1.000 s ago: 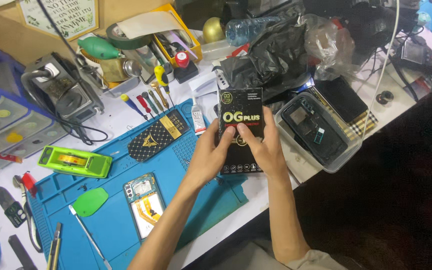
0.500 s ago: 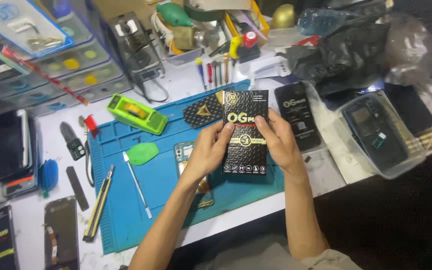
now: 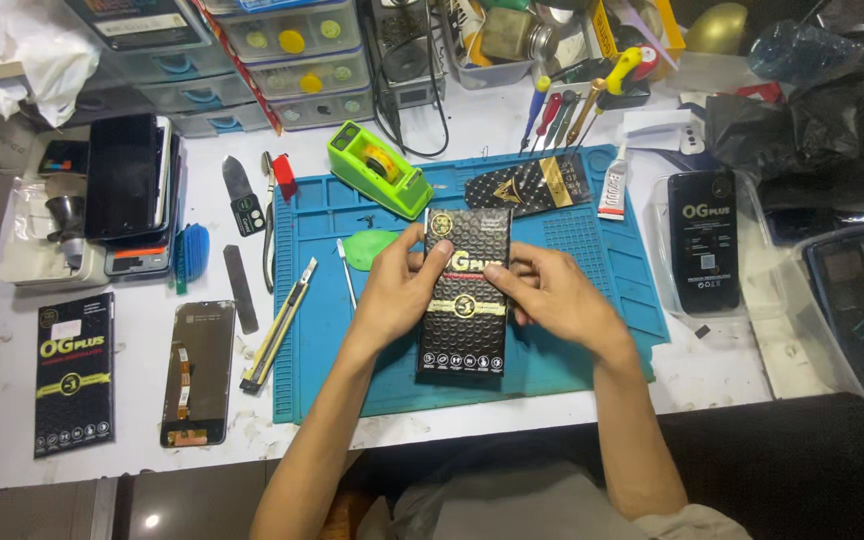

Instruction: The person handles a disassembled smartphone on a blue mat, briefly picks up and sets down a battery package, then uses a screwdriver to tighten screws on the phone's internal frame. The person continues to adjust internal components and ribbon cables with their fingers.

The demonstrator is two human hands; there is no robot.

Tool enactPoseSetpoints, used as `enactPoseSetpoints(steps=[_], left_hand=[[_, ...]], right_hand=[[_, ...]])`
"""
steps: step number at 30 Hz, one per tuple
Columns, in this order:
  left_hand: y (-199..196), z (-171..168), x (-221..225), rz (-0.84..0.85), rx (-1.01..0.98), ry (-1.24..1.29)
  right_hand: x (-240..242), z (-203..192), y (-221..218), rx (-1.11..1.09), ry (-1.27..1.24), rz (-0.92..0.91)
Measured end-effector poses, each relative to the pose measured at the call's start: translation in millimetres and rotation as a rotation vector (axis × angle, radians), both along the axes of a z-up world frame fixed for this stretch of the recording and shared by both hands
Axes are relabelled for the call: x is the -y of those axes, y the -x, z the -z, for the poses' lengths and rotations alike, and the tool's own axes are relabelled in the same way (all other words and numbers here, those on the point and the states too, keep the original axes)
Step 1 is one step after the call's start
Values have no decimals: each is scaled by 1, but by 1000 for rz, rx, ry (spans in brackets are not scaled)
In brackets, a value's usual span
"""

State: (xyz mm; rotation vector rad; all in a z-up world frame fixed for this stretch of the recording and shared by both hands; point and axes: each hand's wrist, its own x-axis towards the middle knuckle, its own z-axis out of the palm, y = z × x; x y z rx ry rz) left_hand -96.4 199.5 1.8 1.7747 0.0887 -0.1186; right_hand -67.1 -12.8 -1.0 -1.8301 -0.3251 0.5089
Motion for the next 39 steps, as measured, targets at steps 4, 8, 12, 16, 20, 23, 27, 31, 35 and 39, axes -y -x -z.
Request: enactPoseSetpoints(steps=[4, 8, 12, 16, 20, 23, 27, 31, 35, 39], left_hand=[[14, 28, -29, -37, -95, -123], [25, 31, -42, -96, -140, -238], [36, 34, -39, -146, -128, -235], [36, 36, -23, -161, -122, -215], [24, 45, 7, -96, -58, -173], [12, 38, 29, -21, -32, -302], [16, 5, 47, -63, 48, -720], [28, 15, 58, -122, 20, -1046], [31, 23, 75, -135, 12, -1306], [23, 15, 81, -169, -62, -1147]], right_hand=[[3, -4, 4, 27, 252, 54], [7, 4, 7, 117, 358, 82], [10, 18, 10, 156, 288, 79], [10, 27, 13, 117, 206, 98], [22, 46, 19, -49, -45, 70], [43, 45, 16, -68, -62, 114], [61, 26, 16, -33, 95, 237], [73, 17, 19, -31, 225, 253], [80, 8, 18, -26, 421, 238], [77, -8, 17, -68, 426, 220]])
